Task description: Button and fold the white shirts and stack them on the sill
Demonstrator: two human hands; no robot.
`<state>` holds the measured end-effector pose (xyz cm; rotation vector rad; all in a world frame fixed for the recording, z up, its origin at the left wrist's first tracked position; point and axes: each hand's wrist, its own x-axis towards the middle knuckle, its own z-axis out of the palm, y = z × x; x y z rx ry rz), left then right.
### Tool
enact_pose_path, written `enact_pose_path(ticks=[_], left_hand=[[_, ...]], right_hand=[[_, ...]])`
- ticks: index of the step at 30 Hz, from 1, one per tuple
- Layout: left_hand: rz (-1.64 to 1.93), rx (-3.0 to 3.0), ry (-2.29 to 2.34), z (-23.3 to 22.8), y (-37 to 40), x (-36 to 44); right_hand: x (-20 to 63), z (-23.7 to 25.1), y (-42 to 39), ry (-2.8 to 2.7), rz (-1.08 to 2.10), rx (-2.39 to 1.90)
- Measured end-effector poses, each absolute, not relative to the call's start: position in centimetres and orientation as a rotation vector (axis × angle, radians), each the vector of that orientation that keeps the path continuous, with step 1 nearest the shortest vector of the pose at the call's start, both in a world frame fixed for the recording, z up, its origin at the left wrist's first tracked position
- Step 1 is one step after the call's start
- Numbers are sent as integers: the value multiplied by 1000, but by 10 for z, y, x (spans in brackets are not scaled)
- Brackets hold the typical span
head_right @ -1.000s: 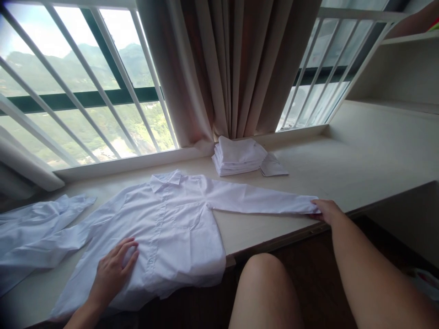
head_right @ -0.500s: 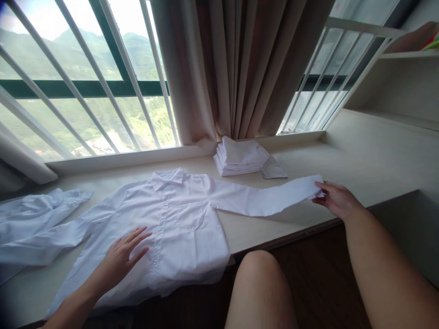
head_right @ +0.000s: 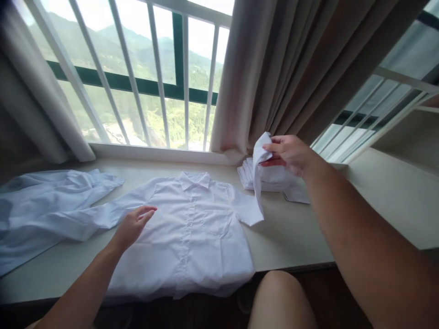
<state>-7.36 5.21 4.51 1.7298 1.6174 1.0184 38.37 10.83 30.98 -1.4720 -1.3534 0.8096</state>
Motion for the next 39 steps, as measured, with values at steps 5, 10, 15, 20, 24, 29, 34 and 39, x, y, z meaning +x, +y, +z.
enact_pose_path(ticks=[5, 10, 15, 20, 24, 29, 34, 39], left_hand=[[1093, 1542, 1663, 55, 46, -102], [1115, 1501, 1687, 62, 37, -120], [1122, 1487, 1691, 66, 36, -132], [1106, 1538, 1723, 62, 48, -128], [1114, 1738, 1783, 47, 69, -108], [897, 2147, 1905, 21, 109, -84], [624, 2483, 1812, 10, 142, -77], [571, 2629, 1830, 28, 141, -89]], right_hand=[[246, 271, 167, -1505, 1081, -1484], [111, 175, 207, -1671, 1126, -1541], [33, 88, 203, -1791, 1099, -1551], [80, 59, 170, -1901, 875, -1513], [185, 33, 126, -2094, 444, -1594], [305, -15, 64, -2184, 48, -2010], [345, -34, 35, -2296, 115, -2039], [352, -29, 44, -2164, -22, -2103]])
